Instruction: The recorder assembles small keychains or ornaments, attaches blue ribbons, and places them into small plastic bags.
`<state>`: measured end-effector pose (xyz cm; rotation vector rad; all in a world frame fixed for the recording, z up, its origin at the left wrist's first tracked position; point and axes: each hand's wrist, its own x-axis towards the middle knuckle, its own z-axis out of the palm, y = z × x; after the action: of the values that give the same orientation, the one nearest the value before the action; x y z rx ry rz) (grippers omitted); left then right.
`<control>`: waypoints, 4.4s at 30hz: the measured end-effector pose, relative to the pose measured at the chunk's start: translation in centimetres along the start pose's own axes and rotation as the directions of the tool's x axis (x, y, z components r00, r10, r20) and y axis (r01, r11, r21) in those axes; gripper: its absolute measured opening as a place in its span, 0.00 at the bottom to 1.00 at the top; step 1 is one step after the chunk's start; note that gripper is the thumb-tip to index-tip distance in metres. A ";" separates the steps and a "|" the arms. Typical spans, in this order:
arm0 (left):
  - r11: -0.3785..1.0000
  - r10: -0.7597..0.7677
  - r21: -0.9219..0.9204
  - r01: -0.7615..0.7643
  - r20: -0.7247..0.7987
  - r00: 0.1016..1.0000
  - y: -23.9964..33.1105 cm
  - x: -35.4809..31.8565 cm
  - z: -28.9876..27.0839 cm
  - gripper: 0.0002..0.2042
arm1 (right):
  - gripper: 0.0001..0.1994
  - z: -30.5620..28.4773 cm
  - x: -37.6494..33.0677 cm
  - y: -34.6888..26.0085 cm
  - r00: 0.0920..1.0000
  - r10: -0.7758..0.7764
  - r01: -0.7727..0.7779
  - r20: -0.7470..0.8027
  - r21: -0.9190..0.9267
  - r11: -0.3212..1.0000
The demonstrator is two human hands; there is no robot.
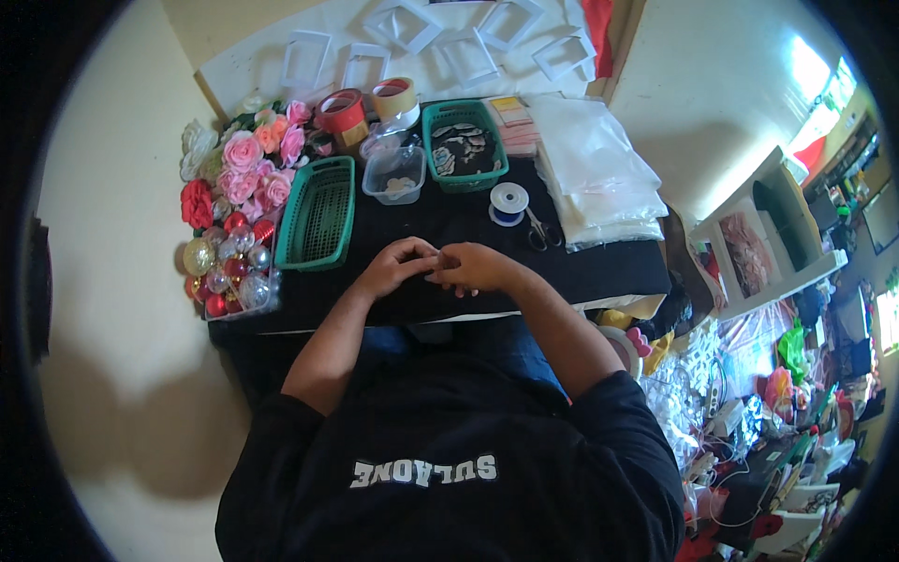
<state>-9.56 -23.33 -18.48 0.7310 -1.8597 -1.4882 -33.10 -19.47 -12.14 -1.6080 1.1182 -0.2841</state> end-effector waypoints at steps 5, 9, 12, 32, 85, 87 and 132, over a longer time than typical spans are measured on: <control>0.990 -0.072 -0.134 0.042 -0.227 0.971 0.6 -0.4 -0.3 0.08 | 0.14 0.4 2.4 1.5 0.991 -0.091 0.113 -0.094 0.261 0.959; 0.979 -0.063 -0.205 0.001 -0.300 0.952 0.3 -0.5 0.1 0.08 | 0.10 0.8 2.5 3.4 0.963 -0.035 0.200 -0.268 0.621 0.758; 0.981 -0.054 -0.192 0.000 -0.277 0.959 0.1 -0.4 0.3 0.09 | 0.07 0.8 2.2 4.4 0.951 -0.040 0.257 -0.308 0.709 0.657; 0.964 -0.205 -0.203 0.169 -0.173 0.963 1.5 -0.7 -0.1 0.09 | 0.12 1.0 1.4 3.5 0.854 -0.026 0.323 -0.520 0.491 0.809; 0.973 -0.232 -0.008 0.232 -0.082 0.969 1.6 -0.8 0.0 0.16 | 0.11 0.7 1.9 0.9 0.822 -0.168 0.306 -0.543 0.173 0.936; 0.972 -0.235 -0.020 0.234 -0.093 0.968 1.7 -0.9 0.0 0.17 | 0.10 1.4 2.0 0.8 0.789 -0.154 0.313 -0.594 0.174 0.934; 0.938 -0.158 -0.325 0.119 -0.096 0.983 0.5 -0.7 -0.7 0.13 | 0.12 1.5 0.3 1.2 0.868 -0.196 0.300 -0.457 0.168 0.939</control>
<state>-8.61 -23.13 -17.94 0.7878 -1.4552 -1.7411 -32.49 -18.73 -13.81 -1.5119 1.1515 -0.9545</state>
